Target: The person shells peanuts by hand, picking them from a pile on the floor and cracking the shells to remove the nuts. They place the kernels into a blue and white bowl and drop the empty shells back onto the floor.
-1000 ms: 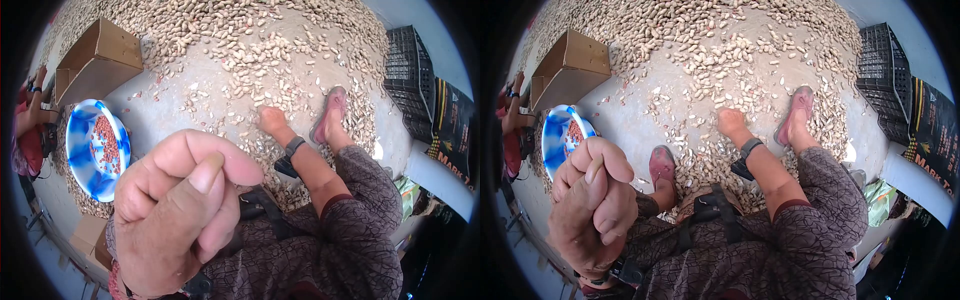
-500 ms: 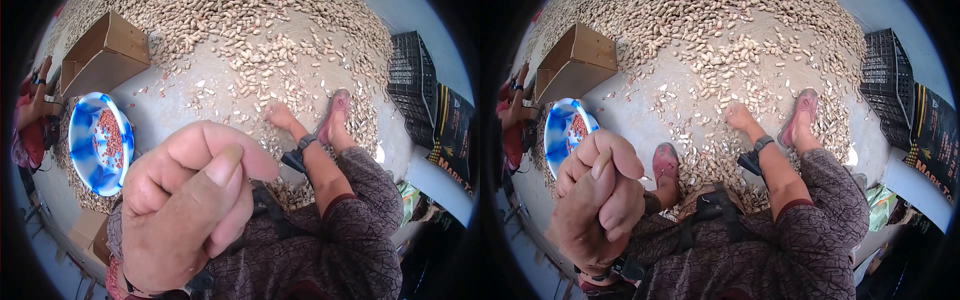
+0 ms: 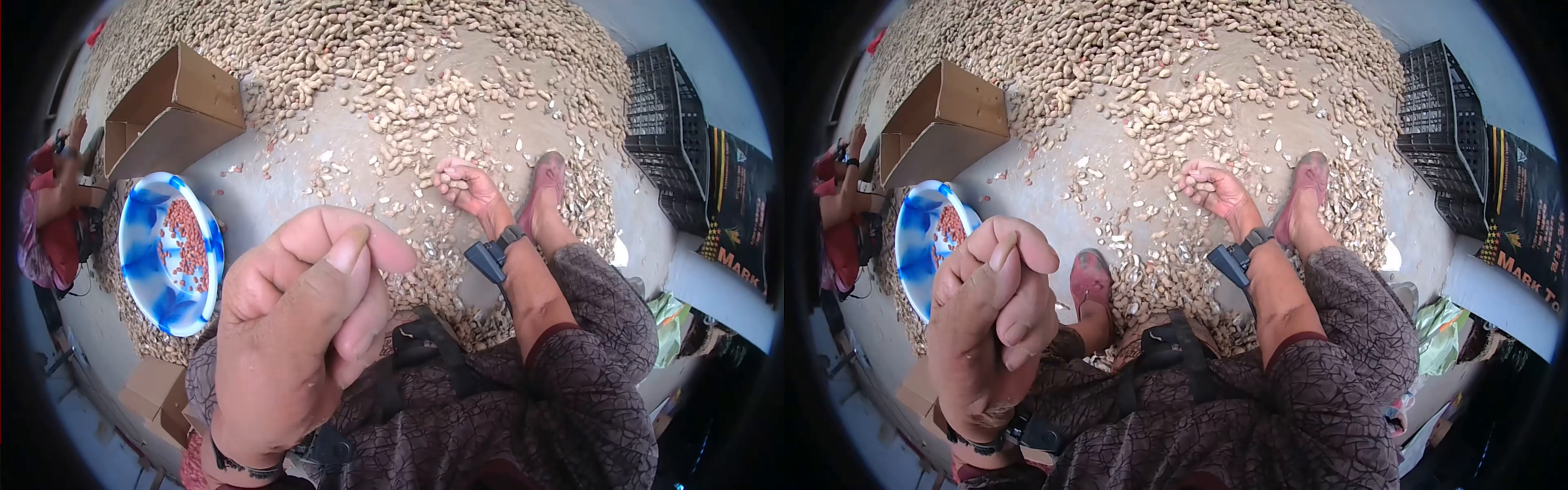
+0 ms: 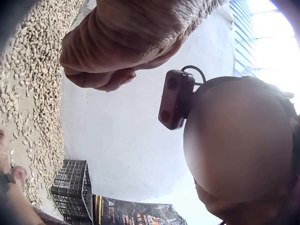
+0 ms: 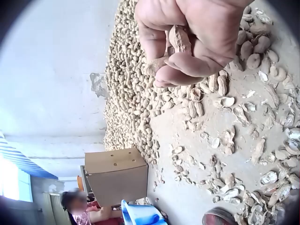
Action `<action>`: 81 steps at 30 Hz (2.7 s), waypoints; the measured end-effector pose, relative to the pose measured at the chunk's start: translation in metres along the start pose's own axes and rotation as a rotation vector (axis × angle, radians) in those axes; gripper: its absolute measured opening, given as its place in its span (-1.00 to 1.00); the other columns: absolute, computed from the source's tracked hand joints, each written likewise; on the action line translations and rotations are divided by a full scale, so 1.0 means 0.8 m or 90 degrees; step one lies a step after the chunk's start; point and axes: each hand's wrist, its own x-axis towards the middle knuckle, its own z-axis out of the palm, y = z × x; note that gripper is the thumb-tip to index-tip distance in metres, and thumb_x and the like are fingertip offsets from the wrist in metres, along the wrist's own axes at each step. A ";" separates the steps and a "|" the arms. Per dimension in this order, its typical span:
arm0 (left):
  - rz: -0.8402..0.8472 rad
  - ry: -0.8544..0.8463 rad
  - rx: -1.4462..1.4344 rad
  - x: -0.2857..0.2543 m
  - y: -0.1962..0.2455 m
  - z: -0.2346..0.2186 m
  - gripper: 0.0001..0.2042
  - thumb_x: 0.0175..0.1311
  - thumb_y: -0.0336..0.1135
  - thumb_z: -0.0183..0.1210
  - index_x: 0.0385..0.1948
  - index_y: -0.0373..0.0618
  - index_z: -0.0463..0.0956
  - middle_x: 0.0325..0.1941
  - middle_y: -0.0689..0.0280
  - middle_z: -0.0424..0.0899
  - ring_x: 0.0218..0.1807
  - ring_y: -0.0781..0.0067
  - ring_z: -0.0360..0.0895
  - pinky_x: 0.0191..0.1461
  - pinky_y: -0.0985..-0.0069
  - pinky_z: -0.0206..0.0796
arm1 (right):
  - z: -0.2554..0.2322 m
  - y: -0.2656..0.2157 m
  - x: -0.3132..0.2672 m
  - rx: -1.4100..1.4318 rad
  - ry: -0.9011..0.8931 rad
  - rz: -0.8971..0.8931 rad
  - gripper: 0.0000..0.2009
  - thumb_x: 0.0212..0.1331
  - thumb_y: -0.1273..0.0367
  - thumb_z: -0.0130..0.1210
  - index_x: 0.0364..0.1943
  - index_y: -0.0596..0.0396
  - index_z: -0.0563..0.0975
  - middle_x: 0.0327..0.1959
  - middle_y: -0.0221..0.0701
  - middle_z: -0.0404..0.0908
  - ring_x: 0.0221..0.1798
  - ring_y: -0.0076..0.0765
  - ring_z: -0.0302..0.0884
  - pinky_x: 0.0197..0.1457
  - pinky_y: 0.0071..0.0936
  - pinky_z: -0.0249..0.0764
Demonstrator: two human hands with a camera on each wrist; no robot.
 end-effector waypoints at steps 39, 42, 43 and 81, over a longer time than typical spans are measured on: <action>0.132 -0.285 -0.132 0.043 -0.031 0.002 -0.76 0.26 -0.20 -0.11 -0.32 -0.20 0.38 -0.54 0.25 0.44 -0.79 0.72 0.13 -0.73 0.80 -0.05 | 0.350 -0.092 -0.148 -0.101 0.053 -0.137 -0.79 0.12 0.27 -0.05 -0.47 0.13 0.44 -0.50 -0.36 0.50 -0.54 -0.53 0.49 -0.64 -0.68 0.39; 0.087 -0.351 -0.221 0.045 -0.027 0.000 -0.77 0.25 -0.25 -0.10 -0.31 -0.26 0.37 -0.46 0.21 0.43 -0.78 0.74 0.14 -0.74 0.79 -0.04 | 0.360 -0.103 -0.159 -0.196 0.141 -0.189 -0.91 0.06 0.43 -0.09 -0.42 0.14 0.43 -0.43 -0.32 0.53 -0.45 -0.55 0.50 -0.58 -0.71 0.41; 0.084 -0.349 -0.218 0.046 -0.026 0.000 -0.77 0.25 -0.25 -0.10 -0.31 -0.26 0.37 -0.46 0.21 0.43 -0.78 0.74 0.14 -0.74 0.79 -0.04 | 0.359 -0.106 -0.162 -0.191 0.141 -0.190 -0.91 0.06 0.43 -0.09 -0.42 0.14 0.43 -0.43 -0.32 0.53 -0.45 -0.55 0.50 -0.58 -0.71 0.41; 0.463 -0.396 0.213 0.027 -0.032 0.044 -0.72 0.12 -0.45 0.03 -0.13 -0.37 0.40 -0.13 0.29 0.46 -0.42 0.66 0.40 -0.38 0.70 0.27 | 0.381 -0.092 -0.191 -0.451 -0.036 -0.298 -0.72 -0.07 0.32 0.17 -0.28 0.23 0.52 -0.55 -0.50 0.48 -0.59 -0.70 0.30 -0.56 -0.78 0.18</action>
